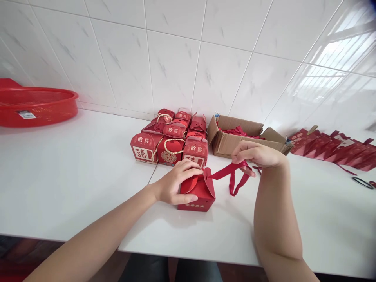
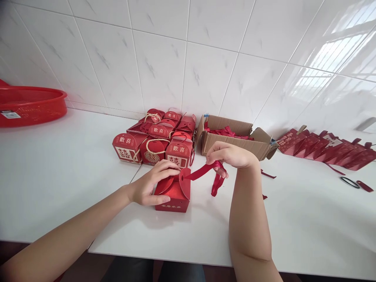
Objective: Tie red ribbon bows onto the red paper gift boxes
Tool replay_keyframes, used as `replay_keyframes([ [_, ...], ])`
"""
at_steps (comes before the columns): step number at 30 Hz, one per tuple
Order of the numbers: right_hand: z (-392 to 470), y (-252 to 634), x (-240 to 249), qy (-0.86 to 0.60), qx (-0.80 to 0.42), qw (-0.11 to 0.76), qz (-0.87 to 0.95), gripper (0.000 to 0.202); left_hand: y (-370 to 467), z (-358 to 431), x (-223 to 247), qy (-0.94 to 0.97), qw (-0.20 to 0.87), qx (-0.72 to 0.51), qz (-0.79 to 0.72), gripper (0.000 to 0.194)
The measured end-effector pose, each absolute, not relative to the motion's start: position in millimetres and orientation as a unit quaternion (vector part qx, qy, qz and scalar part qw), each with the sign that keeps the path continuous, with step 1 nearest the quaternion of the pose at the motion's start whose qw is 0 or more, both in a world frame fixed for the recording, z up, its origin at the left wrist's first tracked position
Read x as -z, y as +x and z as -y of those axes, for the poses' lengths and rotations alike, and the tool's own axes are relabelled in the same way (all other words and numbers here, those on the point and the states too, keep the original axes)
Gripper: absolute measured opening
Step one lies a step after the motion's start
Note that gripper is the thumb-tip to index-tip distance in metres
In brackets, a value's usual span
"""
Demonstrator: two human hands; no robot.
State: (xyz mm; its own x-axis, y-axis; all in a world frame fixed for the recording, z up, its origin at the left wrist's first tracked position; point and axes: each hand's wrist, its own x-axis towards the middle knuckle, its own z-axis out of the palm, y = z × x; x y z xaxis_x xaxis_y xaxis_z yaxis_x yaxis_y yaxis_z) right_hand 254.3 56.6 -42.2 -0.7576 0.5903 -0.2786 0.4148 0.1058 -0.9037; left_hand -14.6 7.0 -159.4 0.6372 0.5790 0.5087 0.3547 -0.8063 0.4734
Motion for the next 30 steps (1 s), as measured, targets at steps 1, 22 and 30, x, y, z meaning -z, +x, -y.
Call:
replay_keyframes([
  [1, -57, 254, 42, -0.333, -0.577, 0.078, 0.741, 0.031, -15, -7, 159, 0.89, 0.165, -0.338, -0.259, 0.057],
  [22, -62, 239, 47, -0.231, -0.602, 0.117, 0.756, 0.029, -16, -3, 153, 0.883, 0.211, -0.319, -0.271, 0.051],
  [30, -61, 234, 43, -0.263, -0.552, 0.08, 0.787, 0.02, -8, 3, 146, 0.823, 0.317, -0.328, -0.338, 0.034],
])
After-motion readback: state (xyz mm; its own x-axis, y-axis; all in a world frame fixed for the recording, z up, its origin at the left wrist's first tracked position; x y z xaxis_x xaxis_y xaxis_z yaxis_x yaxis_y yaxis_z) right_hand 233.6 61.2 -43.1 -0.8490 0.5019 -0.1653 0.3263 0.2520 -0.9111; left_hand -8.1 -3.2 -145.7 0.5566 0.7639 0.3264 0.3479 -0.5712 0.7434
